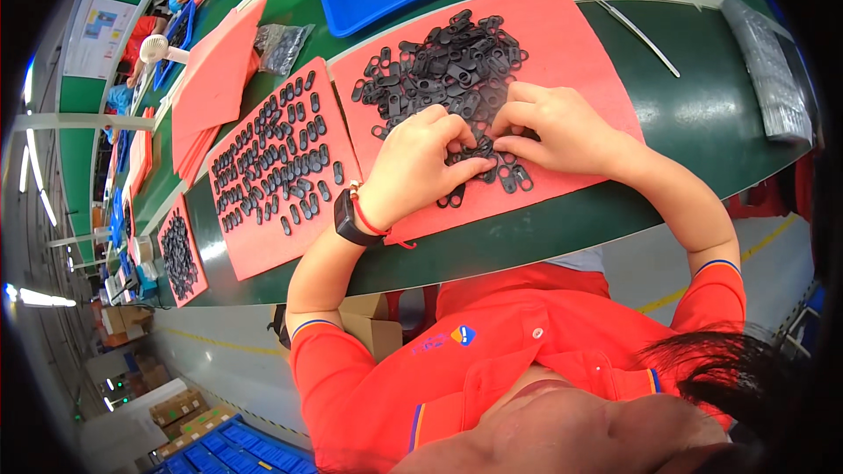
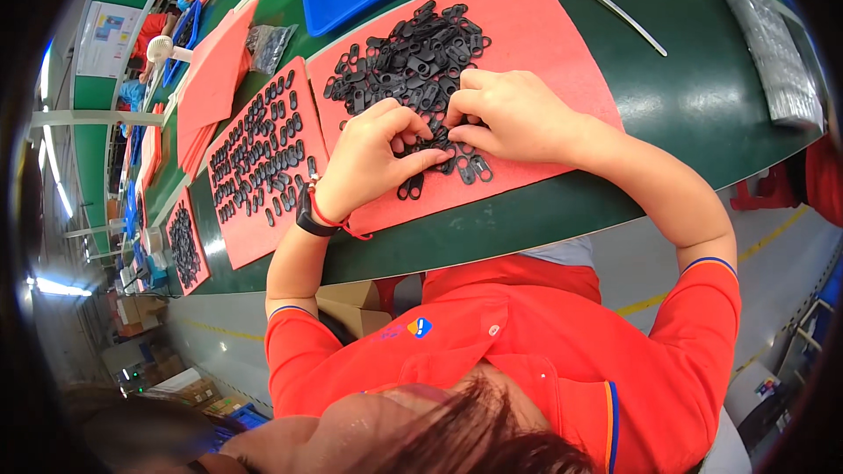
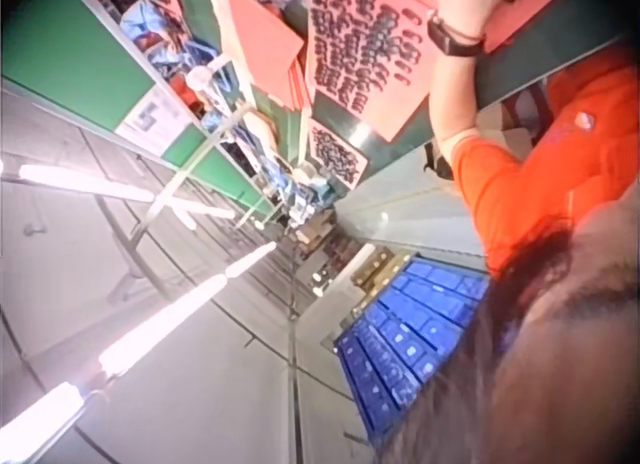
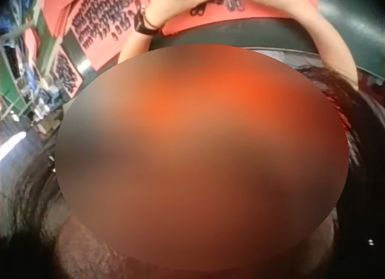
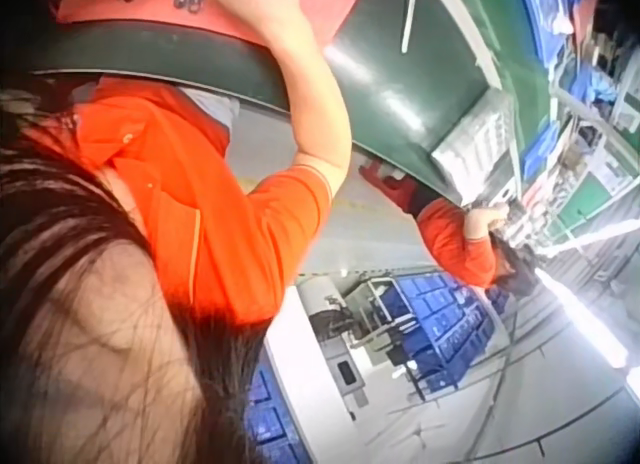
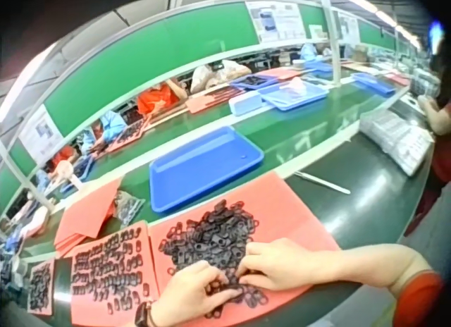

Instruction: The person assembles components by fitting small circular inserts into plastic tags by hand, places the tags on the foam pad, and then picks up a plastic bag containing additional components.

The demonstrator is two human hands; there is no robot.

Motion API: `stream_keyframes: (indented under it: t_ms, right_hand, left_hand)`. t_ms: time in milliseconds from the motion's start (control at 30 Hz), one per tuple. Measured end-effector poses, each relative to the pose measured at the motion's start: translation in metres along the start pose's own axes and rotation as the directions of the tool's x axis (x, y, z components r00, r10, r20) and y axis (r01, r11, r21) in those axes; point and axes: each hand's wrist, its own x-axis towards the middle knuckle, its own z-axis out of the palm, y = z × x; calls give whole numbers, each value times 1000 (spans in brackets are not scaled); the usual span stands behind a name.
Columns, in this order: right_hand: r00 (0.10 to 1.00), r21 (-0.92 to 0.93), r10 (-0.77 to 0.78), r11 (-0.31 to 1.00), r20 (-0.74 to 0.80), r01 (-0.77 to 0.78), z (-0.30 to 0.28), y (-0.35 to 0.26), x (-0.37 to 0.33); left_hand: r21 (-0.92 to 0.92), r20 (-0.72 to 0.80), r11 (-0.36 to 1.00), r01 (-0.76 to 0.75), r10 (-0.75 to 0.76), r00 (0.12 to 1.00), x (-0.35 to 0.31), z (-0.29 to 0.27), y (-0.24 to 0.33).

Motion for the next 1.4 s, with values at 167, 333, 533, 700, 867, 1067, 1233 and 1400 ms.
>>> stream_keyframes:
  t_ms: [167, 333, 533, 700, 867, 1067, 1233, 1400]
  right_hand:
    - [998, 18, 47, 999, 34, -47, 4, -2, -1]
    - [1000, -10, 3, 1000, -20, -3, 7, -8, 3]
    - [994, -26, -108, 994, -2, 108, 10, -18, 7]
    - [998, -80, -57, 995, -8, 56, 9, -23, 7]
    - [992, -82, -128, 989, -4, 127, 9, -23, 9]
    - [993, 241, 111, 965, -30, -101, 8, -14, 4]
    - [986, 201, 88, 978, -141, -58, 1, -23, 11]
    - [987, 236, 97, 970, -131, -64, -4, -16, 5]
  left_hand:
    - [-57, -17, 997, 58, -59, 998, -2, -4, -8]
    - [-71, -107, 997, 25, -32, 994, 0, -7, -17]
    - [-177, -317, 981, -75, 15, 948, 9, -4, -42]
    - [-212, -467, 976, -44, -61, 882, 10, -5, -41]
    - [-260, -480, 965, -21, -110, 870, 10, -2, -44]
    - [-533, -347, 846, -18, -199, 917, 7, -1, -29]
    - [-609, -192, 793, -26, -116, 974, -1, 7, -21]
    - [-805, -60, 590, 63, -187, 981, 1, 9, -17]
